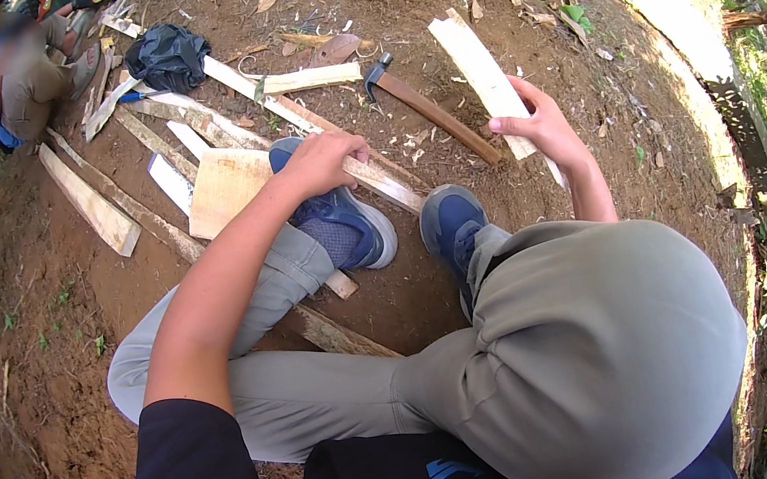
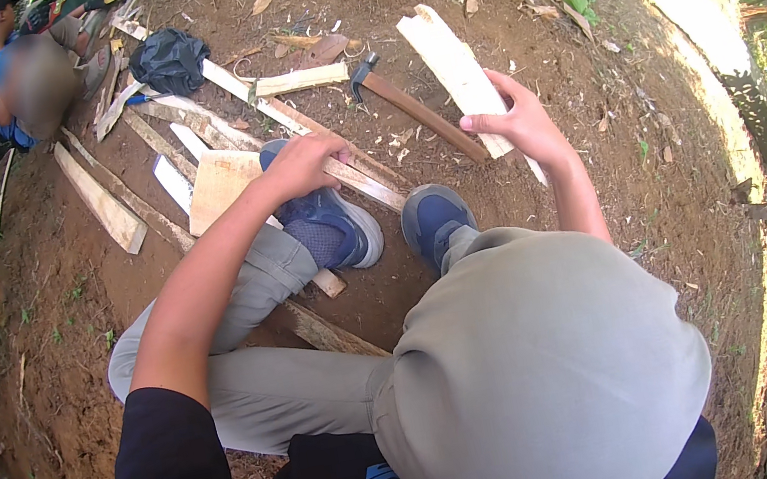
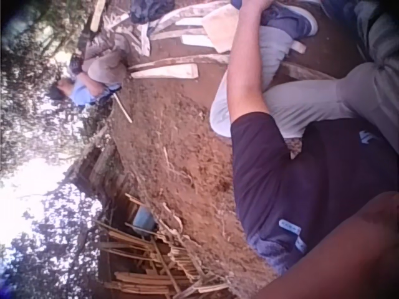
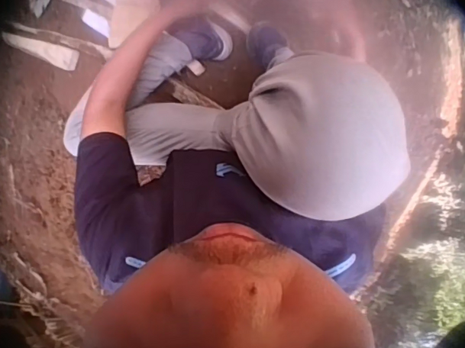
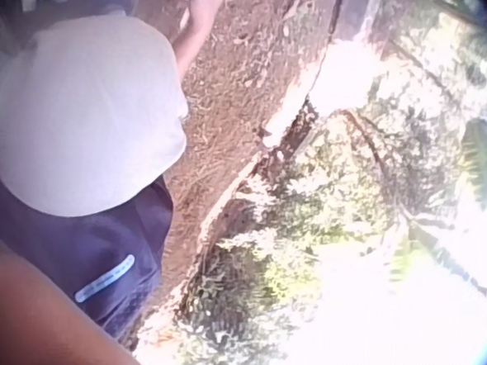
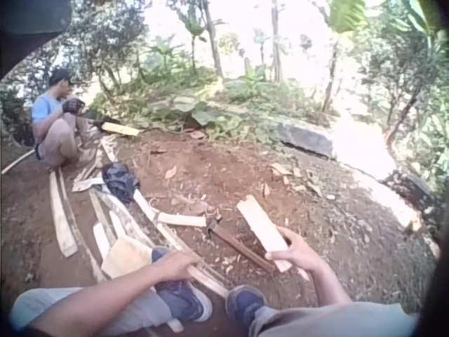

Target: The person hammers a wooden wedge into a piece of wood while sitting on the ground and then picks up the wood pieces.

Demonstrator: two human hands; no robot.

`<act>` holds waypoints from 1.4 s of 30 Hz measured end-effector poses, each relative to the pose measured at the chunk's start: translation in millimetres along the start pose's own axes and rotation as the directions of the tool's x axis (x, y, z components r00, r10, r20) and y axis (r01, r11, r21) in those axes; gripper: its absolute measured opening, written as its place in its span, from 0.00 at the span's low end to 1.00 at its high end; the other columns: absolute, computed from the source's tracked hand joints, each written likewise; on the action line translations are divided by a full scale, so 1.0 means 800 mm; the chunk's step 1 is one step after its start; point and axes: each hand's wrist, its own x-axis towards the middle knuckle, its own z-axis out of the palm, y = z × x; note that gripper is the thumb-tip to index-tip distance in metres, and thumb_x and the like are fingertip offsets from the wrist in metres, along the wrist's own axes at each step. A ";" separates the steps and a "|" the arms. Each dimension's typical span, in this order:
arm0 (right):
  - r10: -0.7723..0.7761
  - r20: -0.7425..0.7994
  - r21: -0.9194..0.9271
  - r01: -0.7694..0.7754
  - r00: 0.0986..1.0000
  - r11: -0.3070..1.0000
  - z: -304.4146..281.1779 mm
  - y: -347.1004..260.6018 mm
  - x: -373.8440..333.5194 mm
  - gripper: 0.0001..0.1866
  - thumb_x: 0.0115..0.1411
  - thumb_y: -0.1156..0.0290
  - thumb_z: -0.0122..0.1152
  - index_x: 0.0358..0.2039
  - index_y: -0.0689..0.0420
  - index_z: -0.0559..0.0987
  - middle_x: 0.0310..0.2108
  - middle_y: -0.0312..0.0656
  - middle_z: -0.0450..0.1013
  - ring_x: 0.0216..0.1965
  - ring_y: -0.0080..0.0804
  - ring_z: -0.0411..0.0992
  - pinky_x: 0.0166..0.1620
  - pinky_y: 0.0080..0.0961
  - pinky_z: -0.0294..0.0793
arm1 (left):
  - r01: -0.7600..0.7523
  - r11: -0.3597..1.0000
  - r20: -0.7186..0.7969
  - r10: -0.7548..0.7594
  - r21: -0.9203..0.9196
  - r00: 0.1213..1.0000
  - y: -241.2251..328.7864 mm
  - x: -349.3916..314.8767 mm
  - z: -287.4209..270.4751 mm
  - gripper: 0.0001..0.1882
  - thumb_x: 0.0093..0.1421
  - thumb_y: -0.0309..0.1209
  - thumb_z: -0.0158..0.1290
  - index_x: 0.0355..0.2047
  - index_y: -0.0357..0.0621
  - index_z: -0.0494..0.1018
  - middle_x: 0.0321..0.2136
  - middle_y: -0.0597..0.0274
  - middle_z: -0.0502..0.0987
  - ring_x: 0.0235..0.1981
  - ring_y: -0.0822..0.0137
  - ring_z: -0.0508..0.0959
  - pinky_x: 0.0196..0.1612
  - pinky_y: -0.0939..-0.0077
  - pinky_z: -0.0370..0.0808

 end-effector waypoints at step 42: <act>0.345 0.154 0.312 -0.377 0.926 0.872 0.025 0.024 0.008 0.47 0.58 0.39 0.66 0.64 0.67 0.69 0.50 0.54 0.76 0.47 0.41 0.78 0.49 0.37 0.80 | 0.113 0.339 -0.161 -0.682 -0.934 0.713 0.004 0.044 0.037 0.22 0.64 0.38 0.60 0.51 0.36 0.69 0.37 0.58 0.80 0.31 0.71 0.80 0.30 0.75 0.79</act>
